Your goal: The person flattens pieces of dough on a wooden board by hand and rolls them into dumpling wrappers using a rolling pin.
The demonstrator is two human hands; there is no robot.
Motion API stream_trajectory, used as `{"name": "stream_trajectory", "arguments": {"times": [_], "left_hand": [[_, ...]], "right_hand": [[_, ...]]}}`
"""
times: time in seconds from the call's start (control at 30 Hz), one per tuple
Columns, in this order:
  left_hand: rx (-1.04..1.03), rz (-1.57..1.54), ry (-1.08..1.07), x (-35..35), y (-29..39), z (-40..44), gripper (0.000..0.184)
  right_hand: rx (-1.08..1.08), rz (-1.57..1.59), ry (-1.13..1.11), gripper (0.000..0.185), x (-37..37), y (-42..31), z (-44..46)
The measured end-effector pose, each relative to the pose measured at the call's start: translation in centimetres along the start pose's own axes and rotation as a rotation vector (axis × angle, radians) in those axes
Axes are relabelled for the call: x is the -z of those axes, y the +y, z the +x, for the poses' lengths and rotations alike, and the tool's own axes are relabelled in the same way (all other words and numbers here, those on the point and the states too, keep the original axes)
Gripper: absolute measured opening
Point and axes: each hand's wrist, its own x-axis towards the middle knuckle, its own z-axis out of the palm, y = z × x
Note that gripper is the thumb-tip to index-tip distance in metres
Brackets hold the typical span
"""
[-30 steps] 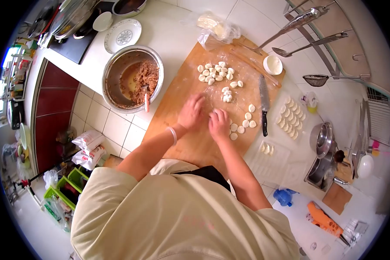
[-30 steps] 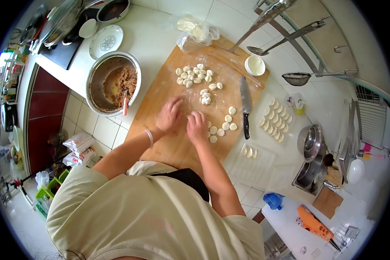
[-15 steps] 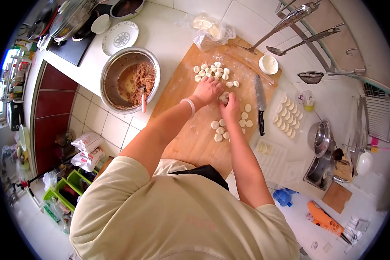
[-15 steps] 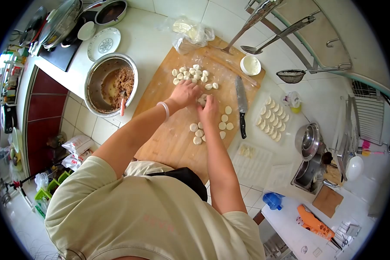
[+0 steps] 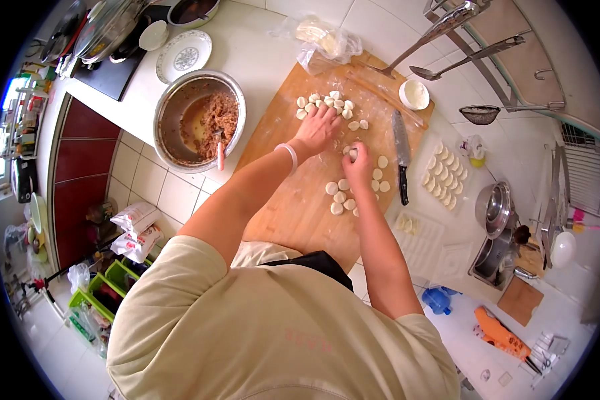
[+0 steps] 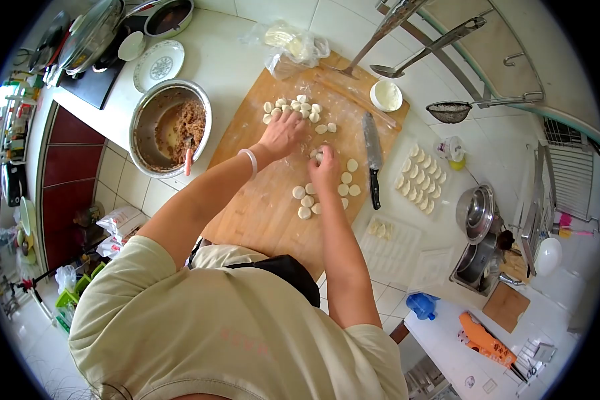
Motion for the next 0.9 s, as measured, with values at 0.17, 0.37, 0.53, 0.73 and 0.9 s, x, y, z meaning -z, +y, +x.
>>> {"name": "stream_trajectory", "arguments": {"times": [0.17, 0.37, 0.53, 0.73, 0.9], "left_hand": [[-0.225, -0.284, -0.100, -0.9, 1.6, -0.9, 0.040], [-0.049, -0.394, -0.139, 1.0, 2.0, -4.1, 0.039], [0.060, -0.398, -0.074, 2.0, 0.6, -7.7, 0.034], [0.199, -0.393, -0.057, 3.1, -0.5, -9.1, 0.028], [0.156, -0.375, -0.077, 2.2, 0.1, -8.6, 0.028]], "right_hand": [[-0.190, 0.024, -0.123, 0.035, 0.1, -0.7, 0.5], [-0.251, 0.192, -0.312, 0.033, 0.9, -2.2, -0.2], [-0.259, 0.609, -0.414, 0.036, -1.7, -0.4, -0.7], [0.096, 0.061, -0.241, 0.032, -0.6, -1.6, -0.3], [0.241, -0.072, -0.310, 0.026, -2.0, -4.2, -1.1]]}}
